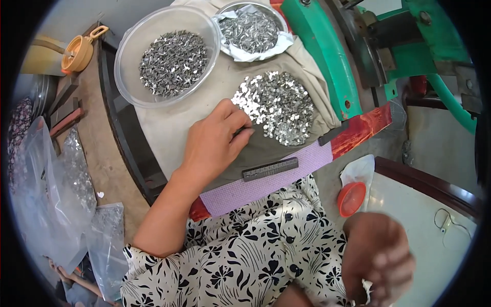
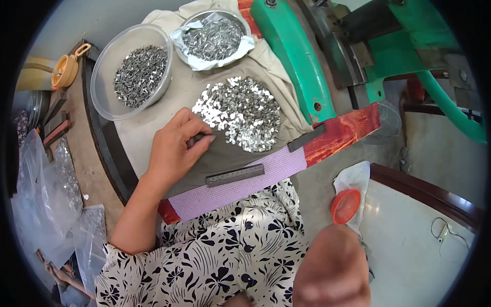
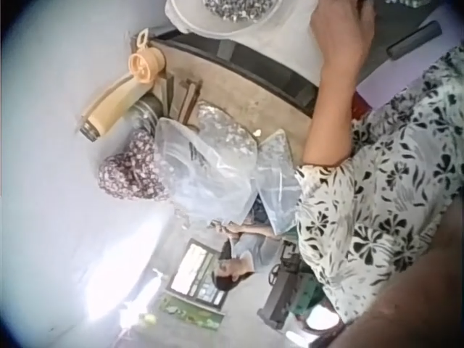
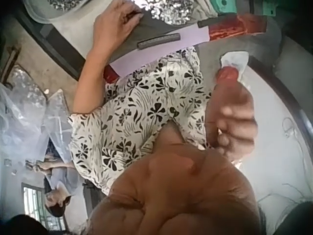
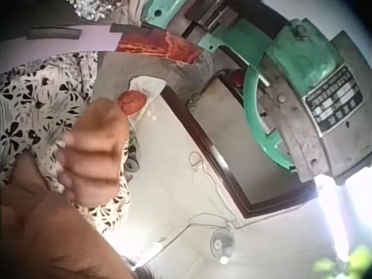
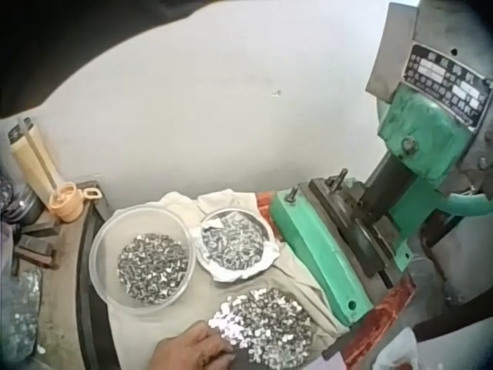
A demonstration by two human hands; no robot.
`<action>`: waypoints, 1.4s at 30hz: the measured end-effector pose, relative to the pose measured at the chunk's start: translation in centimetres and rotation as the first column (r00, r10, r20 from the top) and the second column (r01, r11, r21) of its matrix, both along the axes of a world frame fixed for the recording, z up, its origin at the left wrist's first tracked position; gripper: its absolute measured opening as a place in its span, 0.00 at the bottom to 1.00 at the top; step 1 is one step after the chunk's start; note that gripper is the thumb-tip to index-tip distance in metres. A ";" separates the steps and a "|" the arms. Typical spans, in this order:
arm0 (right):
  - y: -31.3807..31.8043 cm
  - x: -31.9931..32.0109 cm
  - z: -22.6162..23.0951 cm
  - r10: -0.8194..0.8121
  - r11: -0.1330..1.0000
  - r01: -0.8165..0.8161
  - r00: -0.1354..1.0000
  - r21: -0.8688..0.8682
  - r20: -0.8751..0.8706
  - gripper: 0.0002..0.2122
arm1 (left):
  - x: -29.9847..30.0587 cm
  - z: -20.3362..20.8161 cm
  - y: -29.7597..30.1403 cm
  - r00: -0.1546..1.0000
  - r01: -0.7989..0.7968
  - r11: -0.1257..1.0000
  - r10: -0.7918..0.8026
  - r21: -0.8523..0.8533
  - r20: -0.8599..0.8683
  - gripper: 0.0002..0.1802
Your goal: Operating a mechanical punching machine to attach small metal components to a strip.
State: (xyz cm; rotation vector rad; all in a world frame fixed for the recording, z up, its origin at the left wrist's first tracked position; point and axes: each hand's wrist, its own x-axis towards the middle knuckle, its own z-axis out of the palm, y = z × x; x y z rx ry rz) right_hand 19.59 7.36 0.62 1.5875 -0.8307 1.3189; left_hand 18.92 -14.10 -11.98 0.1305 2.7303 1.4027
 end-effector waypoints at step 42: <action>-2.3 -5.7 -9.6 -0.836 0.279 0.055 0.505 0.959 0.214 0.10 | 6.5 2.4 0.4 0.982 -0.167 0.986 0.166 -0.002 -0.090 0.10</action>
